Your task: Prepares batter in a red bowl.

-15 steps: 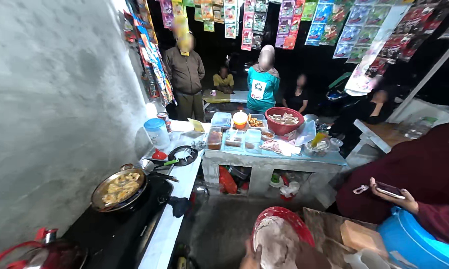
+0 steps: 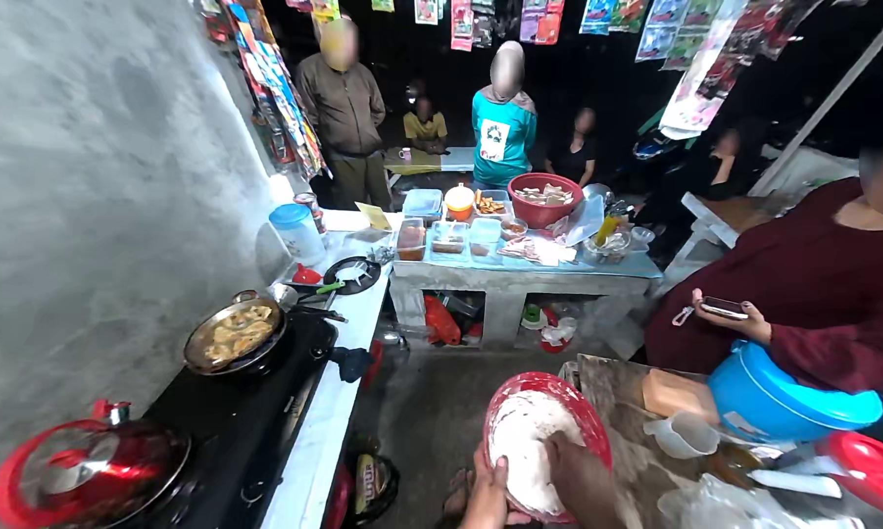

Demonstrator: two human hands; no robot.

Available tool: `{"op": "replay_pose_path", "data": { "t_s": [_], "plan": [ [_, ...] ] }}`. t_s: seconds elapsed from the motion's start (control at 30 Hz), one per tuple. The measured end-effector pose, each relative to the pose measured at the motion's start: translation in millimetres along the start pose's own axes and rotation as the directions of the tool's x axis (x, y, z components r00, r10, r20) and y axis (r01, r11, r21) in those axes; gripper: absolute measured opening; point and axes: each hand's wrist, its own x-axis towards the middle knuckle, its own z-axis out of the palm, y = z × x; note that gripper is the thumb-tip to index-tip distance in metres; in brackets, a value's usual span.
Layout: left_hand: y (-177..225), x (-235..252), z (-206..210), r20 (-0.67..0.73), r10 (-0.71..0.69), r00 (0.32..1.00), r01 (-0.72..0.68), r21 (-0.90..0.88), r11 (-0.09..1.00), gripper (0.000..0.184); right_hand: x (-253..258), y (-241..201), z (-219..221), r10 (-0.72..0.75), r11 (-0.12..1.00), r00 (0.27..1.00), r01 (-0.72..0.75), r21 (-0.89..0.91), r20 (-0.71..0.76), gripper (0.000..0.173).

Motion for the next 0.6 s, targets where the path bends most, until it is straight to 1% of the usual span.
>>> {"op": "replay_pose_path", "data": {
  "t_s": [0.07,0.1,0.13,0.17,0.2,0.23,0.27,0.3,0.33,0.37,0.43,0.47,0.5,0.53,0.57,0.6],
  "plan": [
    [-2,2,1,0.012,0.019,1.0,-0.019,-0.013,1.0,0.064,-14,2,-2,-0.06,0.998,0.989,0.059,0.013,0.136,0.04],
    [0,3,0,0.007,0.037,0.999,-0.037,-0.024,0.999,0.064,-21,6,-7,-0.06,0.998,0.984,0.064,-0.013,0.17,0.039],
    [2,4,-2,0.0,0.053,0.999,-0.053,-0.029,0.998,0.065,-27,11,-18,-0.028,0.998,0.983,0.039,-0.058,0.181,0.038],
    [5,3,-2,-0.013,0.061,0.998,-0.062,-0.02,0.998,0.065,-33,15,-30,0.027,0.995,0.988,-0.013,-0.095,0.152,0.037],
    [6,-2,-1,-0.024,0.061,0.998,-0.061,-0.006,0.998,0.065,-39,19,-38,0.079,0.993,0.993,-0.07,-0.1,0.085,0.036],
    [8,-7,0,-0.024,0.064,0.998,-0.064,0.007,0.998,0.065,-40,21,-43,0.094,0.992,0.995,-0.096,-0.087,-0.019,0.035],
    [10,-9,3,-0.018,0.079,0.997,-0.079,0.014,0.997,0.065,-32,22,-44,0.085,0.993,0.989,-0.094,-0.072,-0.119,0.035],
    [11,-11,5,-0.003,0.091,0.996,-0.091,0.019,0.996,0.065,-22,21,-42,0.056,0.995,0.984,-0.068,-0.067,-0.17,0.037],
    [12,-12,7,0.009,0.108,0.994,-0.108,0.025,0.994,0.065,-13,20,-36,0.013,0.998,0.982,-0.023,-0.052,-0.186,0.037],
    [13,-12,8,0.011,0.122,0.993,-0.122,0.04,0.992,0.064,-8,17,-29,-0.028,1.0,0.986,0.026,-0.016,-0.164,0.038],
    [14,-10,6,0.01,0.13,0.991,-0.13,0.06,0.99,0.062,-10,14,-24,-0.1,0.993,0.995,0.101,0.052,-0.023,0.037],
    [17,-11,5,0.006,0.128,0.992,-0.128,0.065,0.99,0.061,-16,13,-27,-0.115,0.992,0.992,0.112,0.055,0.048,0.036],
    [18,-12,3,-0.004,0.127,0.992,-0.127,0.064,0.99,0.061,-25,13,-35,-0.094,0.996,0.99,0.093,0.012,0.104,0.034],
    [19,-13,3,-0.012,0.13,0.991,-0.129,0.063,0.99,0.061,-34,13,-45,-0.036,0.997,0.992,0.044,-0.059,0.123,0.033],
    [20,-15,2,-0.018,0.132,0.991,-0.131,0.059,0.99,0.061,-40,13,-53,0.028,0.993,0.996,-0.019,-0.118,0.08,0.032],
    [20,-18,2,-0.022,0.131,0.991,-0.13,0.052,0.99,0.061,-41,15,-55,0.076,0.987,0.997,-0.076,-0.141,-0.008,0.032]
  ]
}}
